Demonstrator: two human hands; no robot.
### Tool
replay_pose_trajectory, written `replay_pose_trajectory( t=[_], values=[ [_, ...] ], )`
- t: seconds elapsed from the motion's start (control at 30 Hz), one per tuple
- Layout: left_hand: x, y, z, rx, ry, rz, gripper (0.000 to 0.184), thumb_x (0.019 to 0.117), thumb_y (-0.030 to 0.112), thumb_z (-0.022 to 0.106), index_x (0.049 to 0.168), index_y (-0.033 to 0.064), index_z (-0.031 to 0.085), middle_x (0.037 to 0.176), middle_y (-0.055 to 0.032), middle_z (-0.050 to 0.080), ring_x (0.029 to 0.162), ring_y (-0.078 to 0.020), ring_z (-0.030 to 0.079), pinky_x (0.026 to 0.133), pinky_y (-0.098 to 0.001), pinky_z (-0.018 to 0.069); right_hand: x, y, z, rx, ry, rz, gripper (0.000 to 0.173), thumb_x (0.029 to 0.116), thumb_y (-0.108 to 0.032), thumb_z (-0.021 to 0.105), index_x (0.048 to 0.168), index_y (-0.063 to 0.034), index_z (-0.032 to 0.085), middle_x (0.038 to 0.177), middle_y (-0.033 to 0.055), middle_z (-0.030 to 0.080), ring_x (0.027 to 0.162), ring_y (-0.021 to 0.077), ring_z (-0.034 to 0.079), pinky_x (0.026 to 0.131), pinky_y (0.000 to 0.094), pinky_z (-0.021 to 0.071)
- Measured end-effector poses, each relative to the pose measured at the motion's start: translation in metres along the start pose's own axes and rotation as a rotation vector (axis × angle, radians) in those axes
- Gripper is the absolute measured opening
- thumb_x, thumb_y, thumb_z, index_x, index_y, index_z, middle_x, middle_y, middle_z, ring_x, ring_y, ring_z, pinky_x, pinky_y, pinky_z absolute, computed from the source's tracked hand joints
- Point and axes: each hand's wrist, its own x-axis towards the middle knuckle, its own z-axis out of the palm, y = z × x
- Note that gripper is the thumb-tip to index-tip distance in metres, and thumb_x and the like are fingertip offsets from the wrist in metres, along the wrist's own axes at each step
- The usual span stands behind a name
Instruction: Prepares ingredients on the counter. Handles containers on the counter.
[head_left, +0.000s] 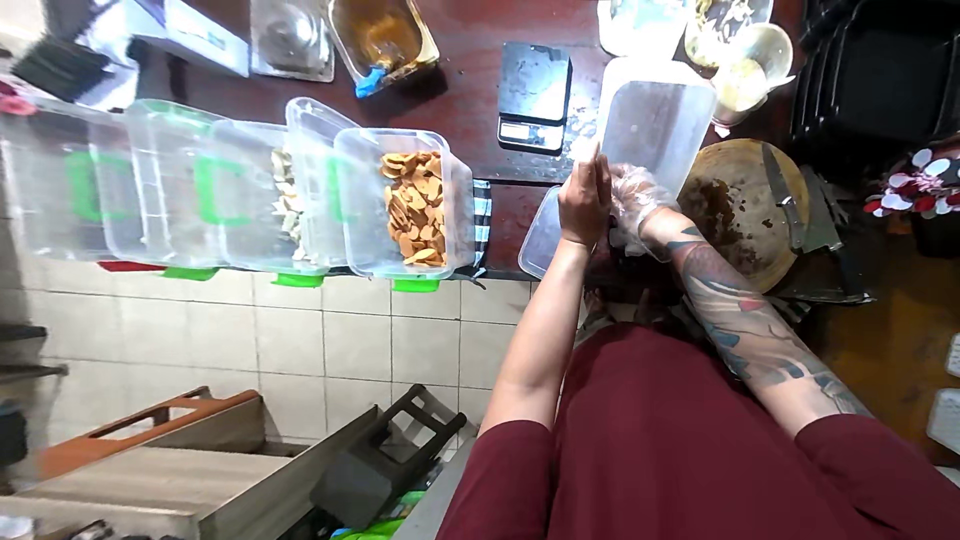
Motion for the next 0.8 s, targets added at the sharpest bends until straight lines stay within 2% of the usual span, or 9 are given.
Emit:
replay_pose_trajectory(
  t=[0.13,0.2,0.27,0.33,0.43,0.5,0.6,0.7,0.8],
  values=[
    [-0.007,-0.003,0.0,0.009,-0.004,-0.012,0.03,0.1055,0.01,0.051,0.127,-0.0055,0.064,0.089,-0.015,0.071,0.068,-0.0197,0.068,0.063,-0.0328,0.0576,0.001,0.015,0.005,0.02,-0.031,-0.046,0.03,0.1045,-0.023,0.054,0.12,-0.0063,0.073,0.125,0.0154,0.069,0.124,0.0316,0.061,0.109,0.049,0.0448],
    [-0.011,-0.003,0.002,0.012,0.01,-0.038,0.029,0.1054,0.01,0.05,0.125,-0.006,0.064,0.083,-0.013,0.069,0.064,-0.0182,0.064,0.06,-0.0317,0.0555,-0.008,0.019,0.003,-0.009,-0.06,-0.054,0.029,0.104,-0.025,0.054,0.116,-0.0081,0.074,0.122,0.0138,0.07,0.123,0.0306,0.061,0.109,0.0492,0.0455],
    [-0.013,-0.004,0.004,0.019,0.021,-0.057,0.028,0.1056,0.011,0.051,0.124,-0.0061,0.064,0.081,-0.0122,0.068,0.064,-0.0182,0.064,0.06,-0.0315,0.0553,-0.025,0.015,-0.003,-0.055,-0.11,-0.051,0.026,0.1029,-0.022,0.055,0.117,-0.0098,0.072,0.125,0.0131,0.068,0.125,0.0308,0.06,0.109,0.05,0.0458],
    [-0.014,-0.006,0.006,0.034,0.006,-0.072,0.028,0.105,0.01,0.051,0.123,-0.0057,0.065,0.082,-0.0128,0.069,0.064,-0.0191,0.065,0.06,-0.0325,0.0559,-0.046,0.013,-0.002,-0.048,-0.083,-0.066,0.025,0.0985,-0.015,0.059,0.119,-0.0115,0.072,0.128,0.0119,0.067,0.126,0.0293,0.06,0.109,0.0482,0.0461],
    [-0.013,-0.012,0.008,0.065,-0.033,-0.071,0.029,0.1046,0.011,0.052,0.126,-0.0046,0.065,0.086,-0.0131,0.071,0.066,-0.0202,0.067,0.06,-0.0338,0.0567,-0.069,0.026,0.016,0.007,0.082,-0.172,0.027,0.097,-0.01,0.061,0.121,-0.0076,0.073,0.126,0.0156,0.068,0.122,0.032,0.063,0.108,0.0474,0.0478],
    [-0.012,-0.015,0.01,0.06,-0.065,-0.086,0.03,0.1054,0.012,0.051,0.127,-0.0041,0.064,0.085,-0.0128,0.07,0.067,-0.0208,0.067,0.061,-0.035,0.057,-0.078,0.039,0.032,0.077,0.209,-0.317,0.024,0.0972,-0.005,0.061,0.117,-0.0034,0.074,0.121,0.0182,0.069,0.12,0.0331,0.063,0.109,0.0448,0.0478],
    [-0.009,-0.018,0.011,-0.009,-0.118,-0.169,0.033,0.1065,0.015,0.051,0.131,-0.0033,0.062,0.083,-0.0113,0.069,0.067,-0.02,0.066,0.063,-0.0361,0.057,-0.086,0.061,0.053,0.126,0.214,-0.506,0.032,0.095,0.007,0.056,0.12,-0.0031,0.073,0.134,0.0199,0.065,0.135,0.036,0.055,0.118,0.0445,0.0405],
    [-0.006,-0.017,0.006,-0.092,-0.156,-0.312,0.036,0.1086,0.021,0.047,0.137,0.0007,0.058,0.092,-0.0099,0.072,0.075,-0.0176,0.07,0.069,-0.0368,0.0595,-0.094,0.073,0.059,0.187,0.132,-0.442,0.04,0.0968,0.009,0.052,0.13,-0.0057,0.07,0.142,0.0177,0.061,0.135,0.031,0.057,0.116,0.0418,0.0433],
    [-0.003,-0.018,0.004,-0.176,-0.155,-0.346,0.035,0.1084,0.021,0.048,0.135,0.0009,0.058,0.089,-0.0084,0.071,0.073,-0.0145,0.068,0.068,-0.0346,0.059,-0.099,0.066,0.045,0.2,0.194,-0.367,0.03,0.1011,-0.002,0.057,0.126,-0.0086,0.072,0.131,0.0131,0.068,0.123,0.025,0.065,0.109,0.0383,0.0504]
  ],
)
